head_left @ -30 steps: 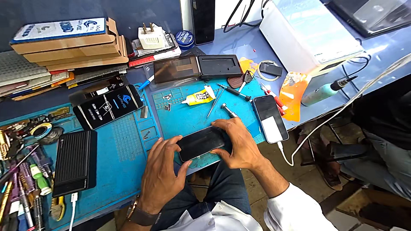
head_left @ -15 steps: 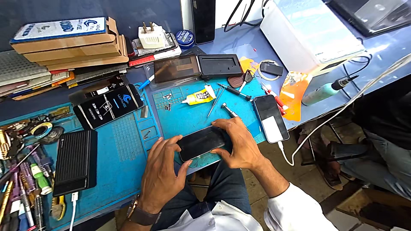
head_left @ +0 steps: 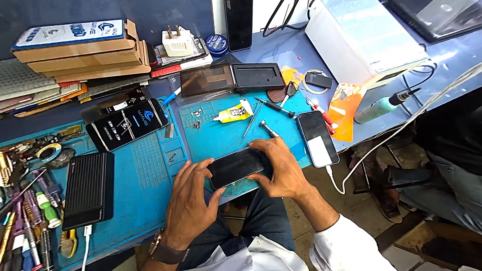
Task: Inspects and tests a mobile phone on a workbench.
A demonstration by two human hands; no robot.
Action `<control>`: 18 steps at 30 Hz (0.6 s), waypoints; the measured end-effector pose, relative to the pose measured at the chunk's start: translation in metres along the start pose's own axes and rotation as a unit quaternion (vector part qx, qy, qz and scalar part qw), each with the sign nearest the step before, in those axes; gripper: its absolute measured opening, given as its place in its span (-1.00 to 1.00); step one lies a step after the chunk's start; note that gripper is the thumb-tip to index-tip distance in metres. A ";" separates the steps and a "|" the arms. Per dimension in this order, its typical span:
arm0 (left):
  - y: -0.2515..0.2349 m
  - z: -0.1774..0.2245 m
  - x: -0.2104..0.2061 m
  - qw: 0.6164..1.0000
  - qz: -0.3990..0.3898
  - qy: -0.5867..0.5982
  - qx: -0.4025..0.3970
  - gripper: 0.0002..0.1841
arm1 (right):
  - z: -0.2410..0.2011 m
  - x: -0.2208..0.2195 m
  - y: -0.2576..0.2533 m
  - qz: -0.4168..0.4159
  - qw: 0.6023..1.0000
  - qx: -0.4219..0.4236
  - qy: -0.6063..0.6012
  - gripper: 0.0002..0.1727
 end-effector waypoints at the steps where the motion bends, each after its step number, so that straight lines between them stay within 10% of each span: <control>1: 0.000 0.000 0.000 1.000 0.000 -0.001 -0.001 -0.62 | 0.000 0.000 0.000 0.000 1.000 0.000 -0.001 -0.24; 18: 0.000 0.000 0.000 1.000 -0.003 -0.004 0.002 -0.61 | 0.000 0.000 0.000 0.001 1.000 0.000 0.001 -0.23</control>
Point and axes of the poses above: each hand's wrist, its own y-axis away from the middle knuckle, its own x-axis out of the back of the hand, z = x × y, the point moved 9 cm from there along -y, towards the middle knuckle, and after that the axes turned 2 degrees about -z, right-handed, at the moved point
